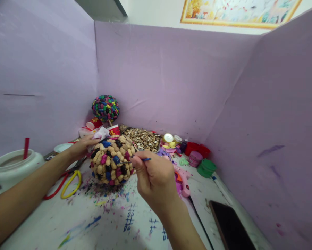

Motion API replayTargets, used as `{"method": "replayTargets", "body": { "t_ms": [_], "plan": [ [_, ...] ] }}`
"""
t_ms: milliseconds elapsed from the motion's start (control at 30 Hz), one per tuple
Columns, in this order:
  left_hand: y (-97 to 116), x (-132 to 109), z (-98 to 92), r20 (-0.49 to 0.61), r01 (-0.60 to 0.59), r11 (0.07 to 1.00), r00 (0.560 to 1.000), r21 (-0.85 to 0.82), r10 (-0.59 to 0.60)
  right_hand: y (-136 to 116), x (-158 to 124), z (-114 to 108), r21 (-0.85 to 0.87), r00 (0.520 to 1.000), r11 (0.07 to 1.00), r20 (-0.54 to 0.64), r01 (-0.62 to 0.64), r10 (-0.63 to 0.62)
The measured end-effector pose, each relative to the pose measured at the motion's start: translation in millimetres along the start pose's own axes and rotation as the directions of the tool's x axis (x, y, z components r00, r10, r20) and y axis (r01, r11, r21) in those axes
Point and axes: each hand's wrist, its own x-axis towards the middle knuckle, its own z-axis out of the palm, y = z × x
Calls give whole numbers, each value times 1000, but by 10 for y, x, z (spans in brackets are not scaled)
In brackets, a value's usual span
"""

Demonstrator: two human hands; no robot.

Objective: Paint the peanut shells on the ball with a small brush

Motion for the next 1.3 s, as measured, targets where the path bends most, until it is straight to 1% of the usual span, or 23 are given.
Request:
{"method": "replayTargets", "body": {
  "t_ms": [167, 233, 367, 500, 733, 833, 967, 1067, 1200, 1300],
  "plan": [
    [-11, 10, -12, 16, -17, 1000, 1000, -6, 17, 18, -16, -40, 16, 997, 999, -62, -52, 53],
    [-18, 13, -21, 22, -20, 1000, 1000, -5, 20, 19, -25, -25, 28, 995, 998, -80, -52, 54],
    [-11, 6, -15, -13, -5, 1000, 1000, 10, 5, 7, -26, 30, 49, 998, 999, -54, -19, 21],
    [11, -6, 8, -22, -27, 999, 999, 32, 27, 2, -15, 36, 32, 1000, 999, -17, -16, 16],
    [1, 0, 5, -4, -17, 1000, 1000, 21, 17, -7, -16, 17, 58, 998, 998, -64, -21, 25],
    [19, -7, 23, -26, 2, 1000, 1000, 10, -2, -7, -23, 41, 70, 999, 997, -47, -22, 25],
    [51, -23, 54, -51, 42, 999, 998, -8, -42, 17, -40, 55, 66, 998, 996, -18, -54, 56],
    [44, -20, 52, -47, 33, 999, 998, -4, -33, 29, -47, 48, 59, 997, 996, -23, -69, 71],
    [22, -5, 42, -34, 11, 1000, 999, -12, -12, 26, -47, 51, 102, 995, 992, -60, -75, 81],
    [23, -5, 43, -43, 16, 1000, 999, -18, -17, 37, -53, 67, 100, 996, 992, -45, -72, 77]
  ]
}}
